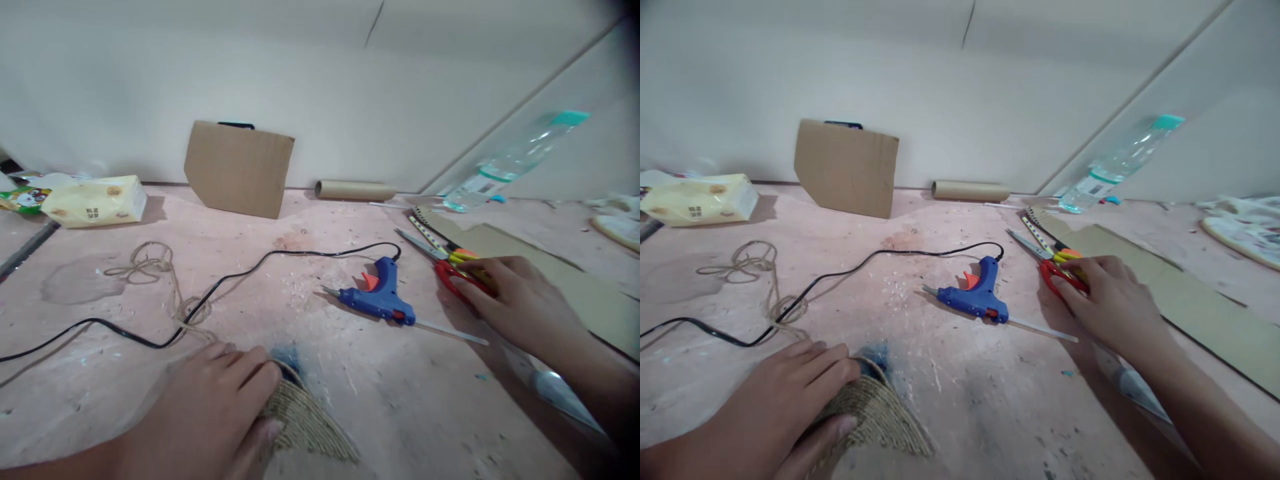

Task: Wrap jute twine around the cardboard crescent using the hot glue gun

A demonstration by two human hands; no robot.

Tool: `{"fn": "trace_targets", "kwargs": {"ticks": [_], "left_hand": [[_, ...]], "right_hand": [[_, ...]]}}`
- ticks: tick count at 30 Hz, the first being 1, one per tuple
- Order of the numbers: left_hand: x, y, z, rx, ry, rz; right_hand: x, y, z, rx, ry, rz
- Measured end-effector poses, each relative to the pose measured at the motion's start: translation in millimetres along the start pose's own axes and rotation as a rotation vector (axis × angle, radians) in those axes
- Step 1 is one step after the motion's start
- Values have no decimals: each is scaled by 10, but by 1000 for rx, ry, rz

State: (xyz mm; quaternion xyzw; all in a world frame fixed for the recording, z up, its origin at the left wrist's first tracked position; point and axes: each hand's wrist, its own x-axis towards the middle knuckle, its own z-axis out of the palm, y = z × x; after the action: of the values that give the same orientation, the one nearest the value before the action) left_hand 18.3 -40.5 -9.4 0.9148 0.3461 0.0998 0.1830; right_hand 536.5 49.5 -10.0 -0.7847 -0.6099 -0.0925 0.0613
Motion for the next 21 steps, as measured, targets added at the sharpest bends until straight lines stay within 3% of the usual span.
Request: {"fn": "trace_targets", "kwargs": {"ticks": [8,15,21], "left_hand": [[-5,-62,129,58,17,3],[-94,-118,102,129,-4,27],[-98,-144,43,60,-48,31]], "right_hand": [[24,43,32,-15,-5,-10],[59,155,-20,-72,-95,-42],[98,219,-2,-51,-86,-58]]}}
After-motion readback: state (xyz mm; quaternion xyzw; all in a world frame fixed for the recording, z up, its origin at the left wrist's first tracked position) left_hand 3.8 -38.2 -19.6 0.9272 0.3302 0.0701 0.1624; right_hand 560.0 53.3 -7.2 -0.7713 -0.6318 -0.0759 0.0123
